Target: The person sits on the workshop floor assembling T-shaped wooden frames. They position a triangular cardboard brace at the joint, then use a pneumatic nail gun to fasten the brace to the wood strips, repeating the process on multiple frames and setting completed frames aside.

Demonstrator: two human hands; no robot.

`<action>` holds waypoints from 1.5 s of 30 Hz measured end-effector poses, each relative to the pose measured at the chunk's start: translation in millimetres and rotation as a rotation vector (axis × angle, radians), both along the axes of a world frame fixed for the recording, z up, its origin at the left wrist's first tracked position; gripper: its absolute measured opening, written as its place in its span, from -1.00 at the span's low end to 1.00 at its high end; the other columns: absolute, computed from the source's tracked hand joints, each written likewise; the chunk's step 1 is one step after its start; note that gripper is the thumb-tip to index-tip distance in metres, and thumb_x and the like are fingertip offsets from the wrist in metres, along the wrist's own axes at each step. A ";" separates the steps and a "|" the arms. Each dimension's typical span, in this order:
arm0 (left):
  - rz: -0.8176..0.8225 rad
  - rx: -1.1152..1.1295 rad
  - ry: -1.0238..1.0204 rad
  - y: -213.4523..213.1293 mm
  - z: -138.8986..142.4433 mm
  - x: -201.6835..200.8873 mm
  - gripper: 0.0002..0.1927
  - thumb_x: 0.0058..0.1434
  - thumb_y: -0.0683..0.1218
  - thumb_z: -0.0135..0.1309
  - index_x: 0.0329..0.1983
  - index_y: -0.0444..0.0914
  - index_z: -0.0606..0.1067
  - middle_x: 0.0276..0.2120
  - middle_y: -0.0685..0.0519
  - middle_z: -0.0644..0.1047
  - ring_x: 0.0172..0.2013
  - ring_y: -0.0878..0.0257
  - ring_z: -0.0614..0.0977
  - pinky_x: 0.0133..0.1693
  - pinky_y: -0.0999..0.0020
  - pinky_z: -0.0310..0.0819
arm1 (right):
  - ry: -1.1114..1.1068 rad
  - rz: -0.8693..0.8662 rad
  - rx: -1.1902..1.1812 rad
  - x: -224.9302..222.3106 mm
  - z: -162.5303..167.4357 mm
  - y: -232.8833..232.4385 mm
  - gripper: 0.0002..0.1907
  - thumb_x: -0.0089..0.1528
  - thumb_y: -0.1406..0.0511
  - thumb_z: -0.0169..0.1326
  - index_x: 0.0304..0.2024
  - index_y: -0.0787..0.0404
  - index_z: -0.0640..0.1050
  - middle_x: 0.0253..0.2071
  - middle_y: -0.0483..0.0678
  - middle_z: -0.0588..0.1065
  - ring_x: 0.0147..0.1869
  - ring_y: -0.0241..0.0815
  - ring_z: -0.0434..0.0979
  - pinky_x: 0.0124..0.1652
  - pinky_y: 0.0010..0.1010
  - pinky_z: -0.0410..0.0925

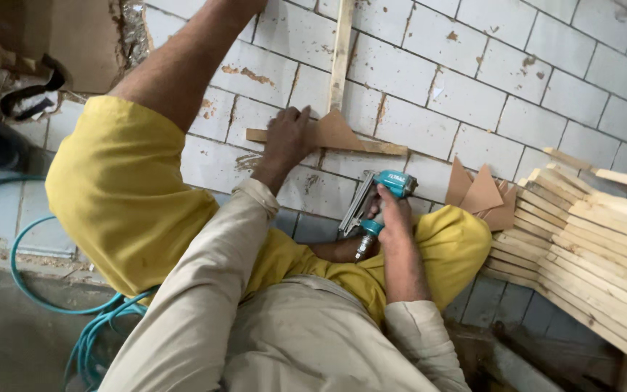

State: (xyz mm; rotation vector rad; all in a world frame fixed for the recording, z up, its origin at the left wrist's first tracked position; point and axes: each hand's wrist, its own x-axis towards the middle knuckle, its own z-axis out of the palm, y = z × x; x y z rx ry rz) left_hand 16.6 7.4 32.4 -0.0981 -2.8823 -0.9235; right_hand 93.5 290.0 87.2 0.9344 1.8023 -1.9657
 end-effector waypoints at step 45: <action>0.326 -0.266 -0.408 -74.7 212.1 -64.2 -0.44 0.18 0.25 0.26 0.04 -0.23 0.60 -0.15 -0.23 0.63 -0.12 -0.13 0.65 -0.07 -0.04 0.52 | -0.220 0.569 1.363 -75.7 18.3 236.4 -0.10 0.02 0.00 0.40 0.30 0.20 0.39 0.40 0.19 0.23 0.44 0.19 0.22 0.27 0.05 0.22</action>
